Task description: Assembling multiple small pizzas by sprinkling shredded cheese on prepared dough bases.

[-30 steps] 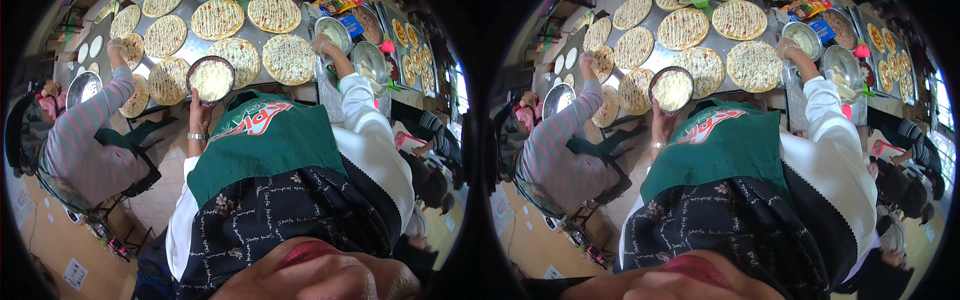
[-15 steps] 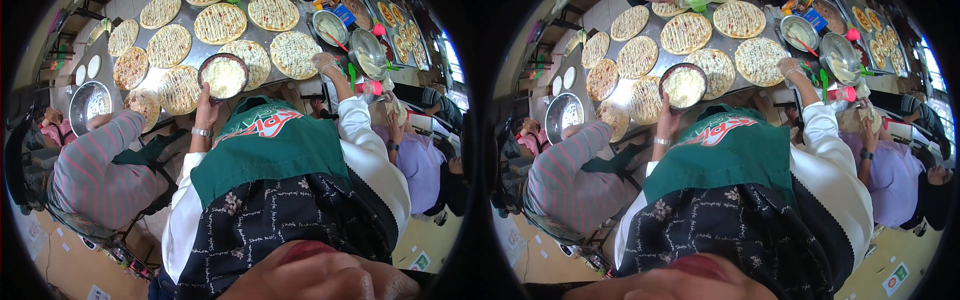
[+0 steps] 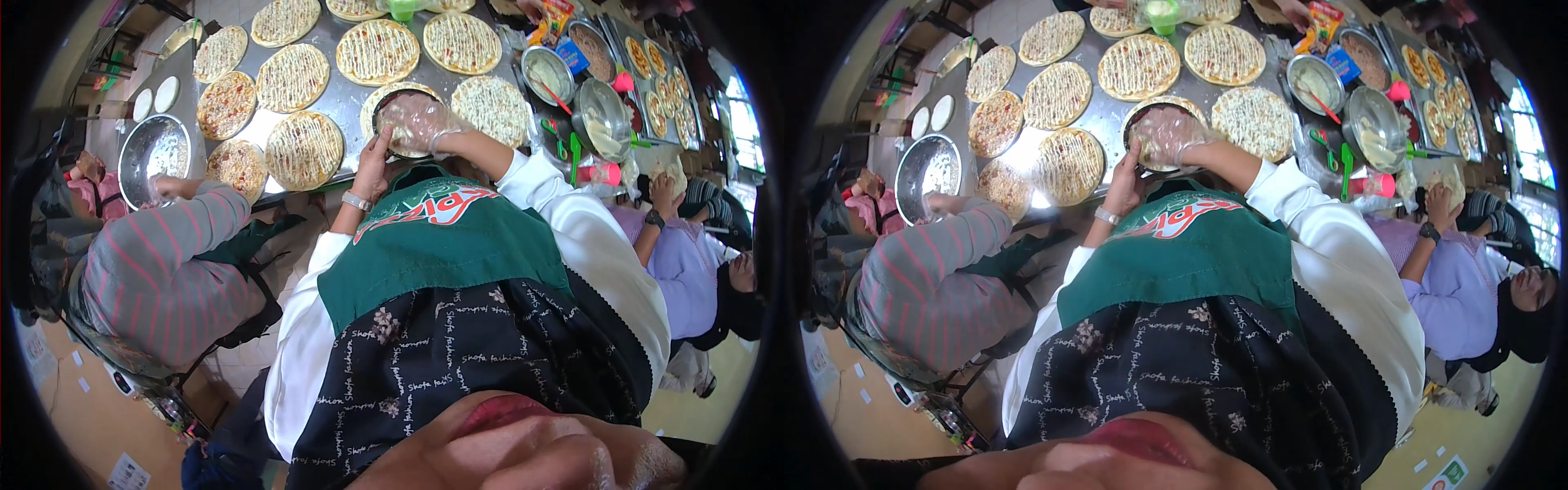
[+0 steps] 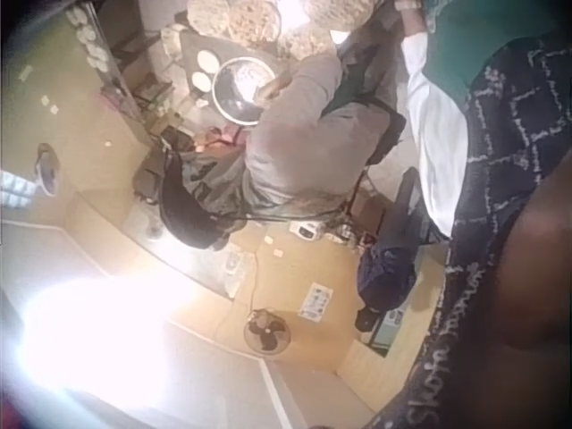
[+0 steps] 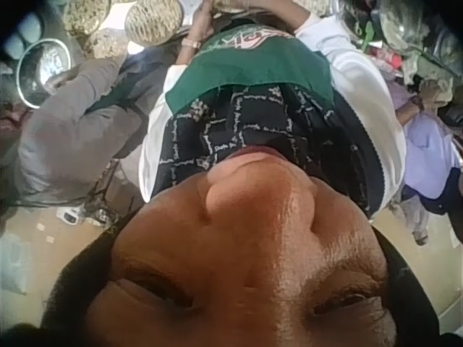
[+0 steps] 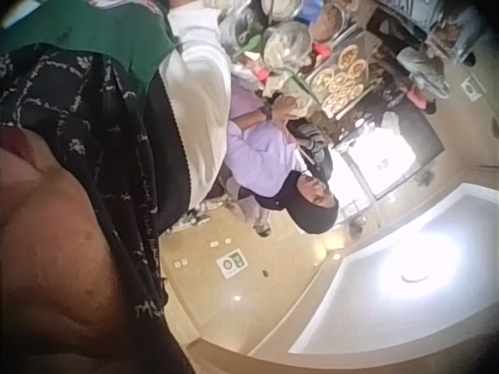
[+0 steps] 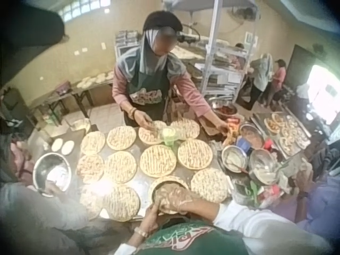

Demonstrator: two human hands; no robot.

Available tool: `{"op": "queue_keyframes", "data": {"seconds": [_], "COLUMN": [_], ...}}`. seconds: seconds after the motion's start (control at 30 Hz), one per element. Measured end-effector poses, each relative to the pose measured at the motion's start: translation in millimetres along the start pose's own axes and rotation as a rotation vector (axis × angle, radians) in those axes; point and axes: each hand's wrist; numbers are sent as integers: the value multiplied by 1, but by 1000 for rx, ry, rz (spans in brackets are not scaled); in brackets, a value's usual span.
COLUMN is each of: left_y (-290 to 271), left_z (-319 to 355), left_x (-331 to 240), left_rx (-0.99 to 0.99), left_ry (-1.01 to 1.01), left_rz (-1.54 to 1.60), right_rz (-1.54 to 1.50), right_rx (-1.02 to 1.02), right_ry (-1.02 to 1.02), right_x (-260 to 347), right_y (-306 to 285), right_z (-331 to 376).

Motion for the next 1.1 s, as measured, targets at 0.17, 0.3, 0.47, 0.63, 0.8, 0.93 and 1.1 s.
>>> {"op": "queue_keyframes", "data": {"seconds": [0.17,0.3,0.47,0.63,0.8,0.93,1.1], "left_y": [-11,4,19,39,46,54,63], "left_z": [-13,-33,-58,-87,-121,-145,-170], "left_x": [1,-11,-16,-11,-12,-15,-20], "left_rx": [-61,-44,-51,-59,-45,-41,-40], "left_ry": [64,94,132,132,91,93,127], "left_rz": [-49,-60,20,36,37,-14,30], "right_rz": [-73,41,-83,-46,-164,-350,-725], "right_rx": [490,181,371,499,524,482,339], "right_ry": [32,-129,-176,-223,-180,-109,-92], "right_x": [-1,-40,-77,-115,-153,-195,-244], "right_y": [-27,-18,-19,-17,-44,-74,-94], "right_z": [-17,-25,-44,-56,-59,-62,-70]}}
Point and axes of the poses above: each hand's wrist, its own z-axis away from the middle knuckle, its own y-axis out of the palm, x = y × z, and after that the axes turned 12 degrees about x, right-handed
